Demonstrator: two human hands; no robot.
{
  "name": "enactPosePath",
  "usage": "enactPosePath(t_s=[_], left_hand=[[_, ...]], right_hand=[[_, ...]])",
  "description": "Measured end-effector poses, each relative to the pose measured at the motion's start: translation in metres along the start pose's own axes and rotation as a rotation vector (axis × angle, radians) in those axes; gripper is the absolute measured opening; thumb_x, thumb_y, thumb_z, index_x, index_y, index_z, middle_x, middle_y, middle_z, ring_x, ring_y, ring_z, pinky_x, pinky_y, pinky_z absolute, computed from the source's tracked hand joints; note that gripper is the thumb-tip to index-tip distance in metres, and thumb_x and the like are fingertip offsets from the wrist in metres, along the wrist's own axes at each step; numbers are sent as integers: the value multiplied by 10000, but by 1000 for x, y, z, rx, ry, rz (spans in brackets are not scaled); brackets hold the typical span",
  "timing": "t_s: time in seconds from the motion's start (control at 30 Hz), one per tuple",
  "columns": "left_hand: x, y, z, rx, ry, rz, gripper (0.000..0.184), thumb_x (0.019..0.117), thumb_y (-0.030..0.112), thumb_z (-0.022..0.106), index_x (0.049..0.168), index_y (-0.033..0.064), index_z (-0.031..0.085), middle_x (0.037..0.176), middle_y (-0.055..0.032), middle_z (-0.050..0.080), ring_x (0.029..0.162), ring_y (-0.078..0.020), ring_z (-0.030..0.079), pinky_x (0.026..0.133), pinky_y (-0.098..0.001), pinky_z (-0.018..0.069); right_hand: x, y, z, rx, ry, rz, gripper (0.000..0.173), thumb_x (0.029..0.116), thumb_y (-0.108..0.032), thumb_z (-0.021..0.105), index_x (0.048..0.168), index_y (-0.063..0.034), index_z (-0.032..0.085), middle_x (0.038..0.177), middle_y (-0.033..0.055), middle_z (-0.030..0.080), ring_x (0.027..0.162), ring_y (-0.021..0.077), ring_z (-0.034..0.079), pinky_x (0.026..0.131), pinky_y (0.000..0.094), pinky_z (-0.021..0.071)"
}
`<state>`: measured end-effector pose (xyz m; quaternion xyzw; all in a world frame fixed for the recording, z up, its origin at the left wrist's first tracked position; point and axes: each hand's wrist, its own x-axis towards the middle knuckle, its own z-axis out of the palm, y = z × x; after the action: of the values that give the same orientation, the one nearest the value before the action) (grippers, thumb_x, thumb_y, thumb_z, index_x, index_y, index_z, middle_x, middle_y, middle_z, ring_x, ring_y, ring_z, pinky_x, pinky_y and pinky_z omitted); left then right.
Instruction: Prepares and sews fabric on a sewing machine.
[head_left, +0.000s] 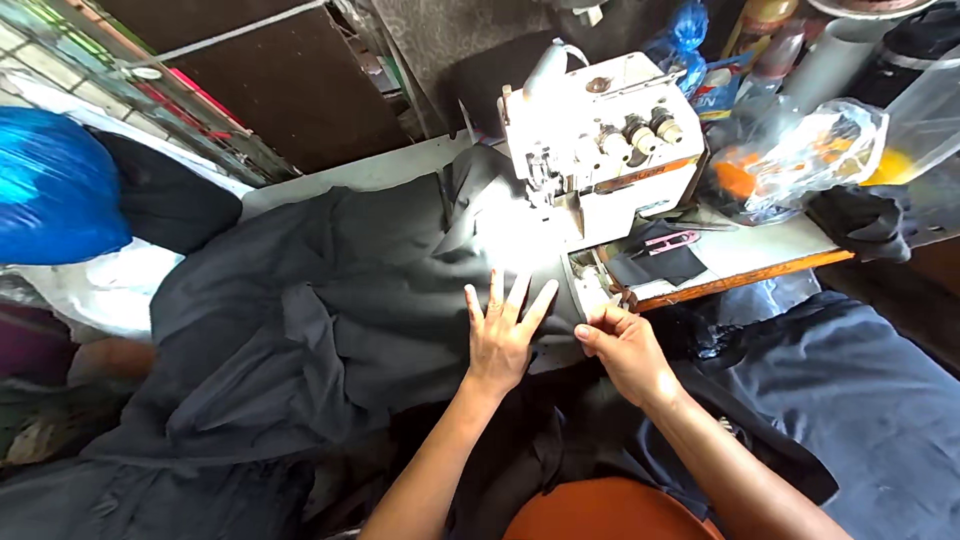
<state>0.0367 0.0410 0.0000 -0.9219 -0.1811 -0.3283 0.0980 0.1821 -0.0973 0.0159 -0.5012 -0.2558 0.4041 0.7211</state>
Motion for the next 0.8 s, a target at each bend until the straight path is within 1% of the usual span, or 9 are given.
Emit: enactPosePath(t_s=[0.1, 0.17, 0.27, 0.37, 0.47, 0.53, 0.63, 0.73, 0.8], left_hand=[[12, -3, 2, 35, 8, 23, 632, 878, -44, 589, 1406, 300, 632, 1454, -62, 611, 1429, -432, 453, 1053, -810, 266], [29, -5, -2, 73, 5, 19, 595, 880, -69, 585, 1376, 250, 667, 1404, -36, 652, 1352, -367, 562, 1053, -784, 307], [60, -17, -11, 64, -54, -29, 480, 928, -67, 563, 1319, 175, 700, 1342, -91, 681, 1277, -346, 621, 1108, -744, 314], [93, -30, -21, -6, -253, -123, 414, 929, -82, 547, 1262, 100, 712, 1399, -169, 620, 1391, -391, 498, 1157, -745, 221], [128, -43, -26, 39, -558, -231, 510, 981, -7, 515, 1477, 105, 548, 1586, -125, 448, 1536, -354, 281, 1175, -761, 64], [148, -56, -20, 64, -658, -243, 559, 998, 90, 576, 1545, 111, 465, 1627, -100, 399, 1557, -405, 195, 1140, -801, 25], [165, -77, -14, 161, -739, -270, 639, 969, 102, 651, 1567, 100, 424, 1640, -93, 378, 1547, -466, 164, 1125, -818, 32], [164, -64, -42, 291, -835, -418, 483, 943, 119, 673, 1414, 50, 593, 1446, -211, 571, 1441, -472, 393, 1178, -742, 153], [157, -13, -76, 313, -1052, -501, 367, 949, 205, 627, 1278, 44, 646, 1223, -237, 659, 1183, -445, 614, 974, -671, 453]], right_hand=[[21, 4, -2, -77, 35, -71, 45, 892, -7, 676, 926, -31, 659, 782, 12, 673, 662, 79, 638, 642, 236, 564], [40, -3, 3, -150, 50, -149, 158, 885, -12, 683, 1039, -23, 650, 767, 0, 664, 648, 71, 641, 630, 227, 567], [70, -11, 10, -355, 66, -344, 257, 899, -66, 691, 1151, -22, 666, 814, -4, 695, 682, 37, 644, 665, 204, 553], [90, -23, 17, -732, 87, -606, 193, 931, -52, 622, 1005, -68, 799, 951, 66, 764, 896, 128, 719, 847, 314, 584], [89, -41, 26, -1054, 73, -598, 260, 962, -30, 575, 1117, -58, 783, 984, 143, 751, 950, 299, 720, 869, 465, 581], [87, -45, 26, -1139, 40, -623, 270, 969, -50, 558, 1147, -17, 758, 975, 168, 746, 926, 324, 729, 852, 467, 587], [77, -55, 16, -1118, -87, -504, 338, 1027, -105, 500, 1286, -15, 697, 1106, 174, 735, 1028, 291, 711, 945, 428, 555], [52, -52, -7, -965, -49, -493, 318, 1013, -135, 533, 1250, -50, 728, 1021, 121, 722, 911, 198, 695, 857, 335, 572], [36, -44, -25, -639, -36, -353, 310, 1029, -155, 533, 1255, -44, 714, 982, 40, 721, 803, 69, 679, 762, 229, 586]])
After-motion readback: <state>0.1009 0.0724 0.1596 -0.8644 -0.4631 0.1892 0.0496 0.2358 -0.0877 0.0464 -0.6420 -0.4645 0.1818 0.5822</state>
